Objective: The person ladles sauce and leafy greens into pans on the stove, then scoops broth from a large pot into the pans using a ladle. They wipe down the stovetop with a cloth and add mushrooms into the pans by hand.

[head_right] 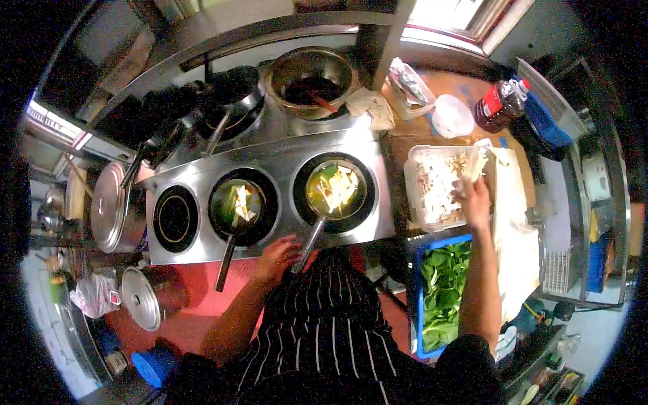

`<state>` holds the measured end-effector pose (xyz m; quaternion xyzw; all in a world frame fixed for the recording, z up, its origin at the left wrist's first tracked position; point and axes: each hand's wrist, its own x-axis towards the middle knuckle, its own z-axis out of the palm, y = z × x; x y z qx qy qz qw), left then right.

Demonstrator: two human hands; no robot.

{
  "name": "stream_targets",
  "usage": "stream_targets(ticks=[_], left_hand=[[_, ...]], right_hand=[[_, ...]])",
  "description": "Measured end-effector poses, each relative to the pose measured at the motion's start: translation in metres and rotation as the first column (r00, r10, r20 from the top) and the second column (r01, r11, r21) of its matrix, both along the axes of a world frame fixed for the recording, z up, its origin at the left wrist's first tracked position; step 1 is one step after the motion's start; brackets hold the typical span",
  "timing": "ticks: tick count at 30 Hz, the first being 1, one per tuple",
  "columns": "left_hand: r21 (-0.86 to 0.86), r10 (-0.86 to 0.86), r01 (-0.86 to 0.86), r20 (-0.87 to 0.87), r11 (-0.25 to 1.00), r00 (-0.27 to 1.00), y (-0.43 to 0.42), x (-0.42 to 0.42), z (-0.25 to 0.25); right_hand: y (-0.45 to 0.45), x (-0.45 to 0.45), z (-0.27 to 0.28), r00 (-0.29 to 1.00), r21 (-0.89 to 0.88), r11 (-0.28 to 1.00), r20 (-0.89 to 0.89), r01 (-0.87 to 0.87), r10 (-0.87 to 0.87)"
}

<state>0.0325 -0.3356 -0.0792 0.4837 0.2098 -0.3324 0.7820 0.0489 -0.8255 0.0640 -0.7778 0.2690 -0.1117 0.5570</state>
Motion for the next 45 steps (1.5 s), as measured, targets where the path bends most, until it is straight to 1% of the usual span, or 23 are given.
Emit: stream_targets(ticks=[3, 7, 9, 11, 12, 15, 18, 20, 21, 22, 23, 25, 28, 29, 31, 34, 35, 37, 38, 39, 41, 43, 45], left_hand=[[0.017, -0.072, 0.071, 0.045, 0.997, 0.996, -0.024, 0.010, 0.048], [-0.162, 0.020, 0.014, 0.204, 0.987, 0.979, -0.024, 0.019, 0.044], [-0.277, 0.084, -0.023, 0.211, 0.961, 0.974, -0.007, 0.019, 0.040], [-0.123, 0.124, -0.096, 0.237, 0.988, 0.964, 0.016, 0.019, 0.029], [-0.060, 0.266, -0.259, 0.199, 0.964, 0.943, 0.018, 0.018, 0.057], [-0.148, 0.333, -0.311, 0.165, 0.939, 0.928, 0.053, 0.018, 0.023], [-0.069, 0.365, -0.359, 0.108, 0.931, 0.925, 0.074, 0.019, 0.015], [0.035, 0.354, -0.357, 0.078, 0.933, 0.932, 0.093, 0.022, 0.019], [-0.050, 0.429, -0.426, 0.105, 0.903, 0.897, 0.100, 0.027, -0.003], [-0.076, 0.488, -0.484, 0.067, 0.872, 0.870, 0.108, 0.029, 0.002], [-0.100, 0.543, -0.538, 0.027, 0.837, 0.839, 0.114, 0.030, 0.007], [-0.064, 0.462, -0.461, 0.010, 0.885, 0.887, 0.126, 0.034, 0.011], [-0.070, 0.308, -0.305, 0.027, 0.950, 0.951, 0.134, 0.034, -0.008], [-0.112, 0.243, -0.235, 0.066, 0.966, 0.968, 0.134, 0.034, -0.011], [-0.014, 0.191, -0.191, 0.027, 0.981, 0.981, 0.134, 0.032, -0.014], [-0.104, 0.154, -0.148, 0.046, 0.983, 0.987, 0.141, 0.026, -0.009], [-0.131, 0.257, -0.252, 0.025, 0.959, 0.966, 0.141, 0.024, -0.006], [-0.157, 0.355, -0.350, 0.000, 0.923, 0.935, 0.148, 0.025, -0.005], [-0.062, 0.355, -0.352, 0.059, 0.934, 0.933, 0.158, 0.027, -0.008], [0.032, 0.348, -0.354, 0.118, 0.935, 0.930, 0.169, 0.029, -0.011], [0.082, 0.273, -0.289, 0.166, 0.954, 0.948, 0.181, 0.040, -0.010], [0.326, 0.124, -0.194, 0.222, 0.925, 0.967, 0.184, 0.063, 0.002], [0.456, 0.010, -0.142, 0.280, 0.878, 0.960, 0.191, 0.089, -0.024]], right_hand=[[0.089, 0.001, -0.015, 0.925, 0.352, 0.871, -0.035, -0.344, 0.379], [0.255, 0.008, -0.050, 0.785, 0.664, 0.611, -0.058, -0.431, 0.617], [0.314, 0.010, -0.056, 0.689, 0.713, 0.488, -0.009, -0.503, 0.725], [0.347, 0.012, -0.098, 0.553, 0.522, 0.419, 0.128, -0.743, 0.823], [0.358, 0.014, -0.098, 0.561, 0.517, 0.463, 0.041, -0.720, 0.827], [0.384, 0.021, -0.116, 0.598, 0.440, 0.561, -0.064, -0.702, 0.799], [0.403, 0.028, -0.117, 0.548, 0.058, 0.567, -0.190, -0.822, 0.814], [0.413, 0.032, -0.115, 0.610, 0.078, 0.626, -0.157, -0.776, 0.777], [0.417, 0.035, -0.114, 0.678, 0.102, 0.689, -0.122, -0.718, 0.725], [0.422, 0.042, -0.116, 0.764, 0.366, 0.741, -0.111, -0.563, 0.636], [0.422, 0.045, -0.111, 0.792, 0.373, 0.765, -0.116, -0.525, 0.600], [0.432, 0.051, -0.122, 0.786, 0.455, 0.745, -0.144, -0.487, 0.602], [0.454, 0.046, -0.114, 0.581, 0.178, 0.611, -0.193, -0.772, 0.791], [0.461, 0.048, -0.127, 0.533, -0.033, 0.543, -0.253, -0.839, 0.808], [0.470, 0.046, -0.143, 0.525, -0.107, 0.518, -0.288, -0.849, 0.801], [0.470, 0.039, -0.150, 0.545, 0.024, 0.574, -0.282, -0.818, 0.789], [0.467, 0.039, -0.152, 0.546, 0.022, 0.575, -0.284, -0.818, 0.788], [0.460, 0.038, -0.156, 0.689, 0.260, 0.712, -0.188, -0.652, 0.700], [0.461, 0.039, -0.131, 0.755, 0.296, 0.745, -0.103, -0.598, 0.648], [0.454, 0.044, -0.161, 0.788, 0.156, 0.791, -0.093, -0.592, 0.609], [0.467, 0.056, -0.121, 0.821, 0.322, 0.786, -0.047, -0.527, 0.569], [0.477, 0.074, -0.116, 0.793, 0.451, 0.727, -0.064, -0.518, 0.605], [0.487, 0.088, -0.155, 0.866, 0.410, 0.825, -0.144, -0.389, 0.480]])
